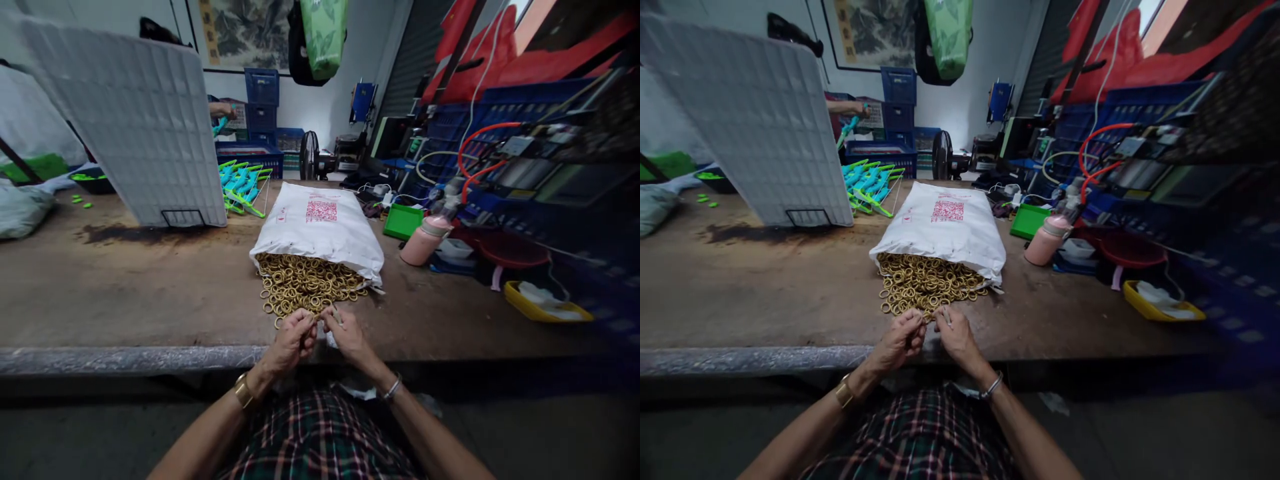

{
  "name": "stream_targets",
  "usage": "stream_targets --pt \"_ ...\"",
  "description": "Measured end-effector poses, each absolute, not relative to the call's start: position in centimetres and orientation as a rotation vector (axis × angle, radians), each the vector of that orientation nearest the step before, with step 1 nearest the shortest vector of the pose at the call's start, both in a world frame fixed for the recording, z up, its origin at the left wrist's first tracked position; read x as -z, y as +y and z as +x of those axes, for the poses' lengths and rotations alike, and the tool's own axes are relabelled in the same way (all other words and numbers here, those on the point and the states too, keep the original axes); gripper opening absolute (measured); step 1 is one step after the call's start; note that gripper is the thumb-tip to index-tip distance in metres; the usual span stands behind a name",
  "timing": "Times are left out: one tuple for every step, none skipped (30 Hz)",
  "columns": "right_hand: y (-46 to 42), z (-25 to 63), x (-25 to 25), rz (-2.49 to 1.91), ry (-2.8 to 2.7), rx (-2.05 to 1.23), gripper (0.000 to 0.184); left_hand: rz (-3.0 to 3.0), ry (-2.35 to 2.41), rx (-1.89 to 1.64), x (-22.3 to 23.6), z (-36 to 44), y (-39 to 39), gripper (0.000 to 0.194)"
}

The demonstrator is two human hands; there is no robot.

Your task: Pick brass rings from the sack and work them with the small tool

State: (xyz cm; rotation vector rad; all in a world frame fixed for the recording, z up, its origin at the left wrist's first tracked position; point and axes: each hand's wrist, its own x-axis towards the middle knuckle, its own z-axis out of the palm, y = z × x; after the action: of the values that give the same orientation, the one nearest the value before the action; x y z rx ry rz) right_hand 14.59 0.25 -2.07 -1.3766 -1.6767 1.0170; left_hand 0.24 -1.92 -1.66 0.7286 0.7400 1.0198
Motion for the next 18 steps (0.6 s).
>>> stream_targets --pt "0.1 14.7 2.1 -1.373 -1.755 -0.957 0.022 0.744 0.745 -1.027 1.7 0.2 -1.9 0.037" --pt "-0.1 14.7 2.3 -1.36 -1.836 -0.904 0.02 0.76 0.749 -1.031 1.7 0.2 -2.0 0.036" --pt "-0.4 14.8 2.5 -1.344 -1.917 -0.856 0.018 0.773 0.753 -1.033 1.8 0.2 -2.0 0.036" --pt "-0.6 14.7 2.7 -1.332 -1.988 -0.804 0.016 0.783 0.757 -1.038 1.9 0.2 -2.0 0.035" --pt "-0.7 14.7 2.9 -1.328 -2.045 -0.751 0.015 0.791 0.759 -1.045 2.1 0.2 -2.1 0.035" --pt "-0.9 14.7 3.1 -1.33 -2.09 -0.702 0.017 0.797 0.759 -1.049 2.2 0.2 -2.1 0.035" --pt "-1.0 14.6 3.3 -1.336 -2.125 -0.665 0.019 0.805 0.76 -1.052 2.4 0.2 -2.1 0.034" --pt "-1.0 14.6 3.5 -1.345 -2.149 -0.641 0.021 0.814 0.763 -1.053 2.6 0.2 -2.1 0.034" --pt "-1.0 14.6 3.6 -1.359 -2.164 -0.629 0.022 0.825 0.767 -1.048 2.7 0.1 -2.1 0.034" --pt "-1.0 14.6 3.7 -1.369 -2.175 -0.627 0.022 0.837 0.768 -1.039 2.9 0.0 -2.1 0.033" --pt "-0.9 14.6 3.7 -1.379 -2.182 -0.627 0.022 0.846 0.766 -1.03 3.0 -0.1 -2.1 0.032" --pt "-0.9 14.6 3.7 -1.389 -2.187 -0.626 0.022 0.851 0.762 -1.024 3.1 -0.1 -2.1 0.032" --pt "-0.8 14.6 3.7 -1.398 -2.191 -0.623 0.022 0.854 0.757 -1.019 3.1 -0.2 -2.0 0.032" --pt "-0.8 14.7 3.7 -1.408 -2.196 -0.614 0.023 0.856 0.755 -1.016 3.2 -0.3 -2.0 0.032" --pt "-0.8 14.6 3.7 -1.417 -2.202 -0.601 0.023 0.858 0.758 -1.016 3.3 -0.3 -1.9 0.032" --pt "-0.7 14.6 3.7 -1.425 -2.21 -0.585 0.023 0.858 0.767 -1.018 3.3 -0.3 -1.9 0.033" --pt "-0.7 14.6 3.7 -1.431 -2.219 -0.571 0.024 0.859 0.78 -1.019 3.4 -0.3 -1.9 0.033" --pt "-0.7 14.6 3.7 -1.434 -2.229 -0.559 0.025 0.86 0.795 -1.02 3.4 -0.3 -1.8 0.034"
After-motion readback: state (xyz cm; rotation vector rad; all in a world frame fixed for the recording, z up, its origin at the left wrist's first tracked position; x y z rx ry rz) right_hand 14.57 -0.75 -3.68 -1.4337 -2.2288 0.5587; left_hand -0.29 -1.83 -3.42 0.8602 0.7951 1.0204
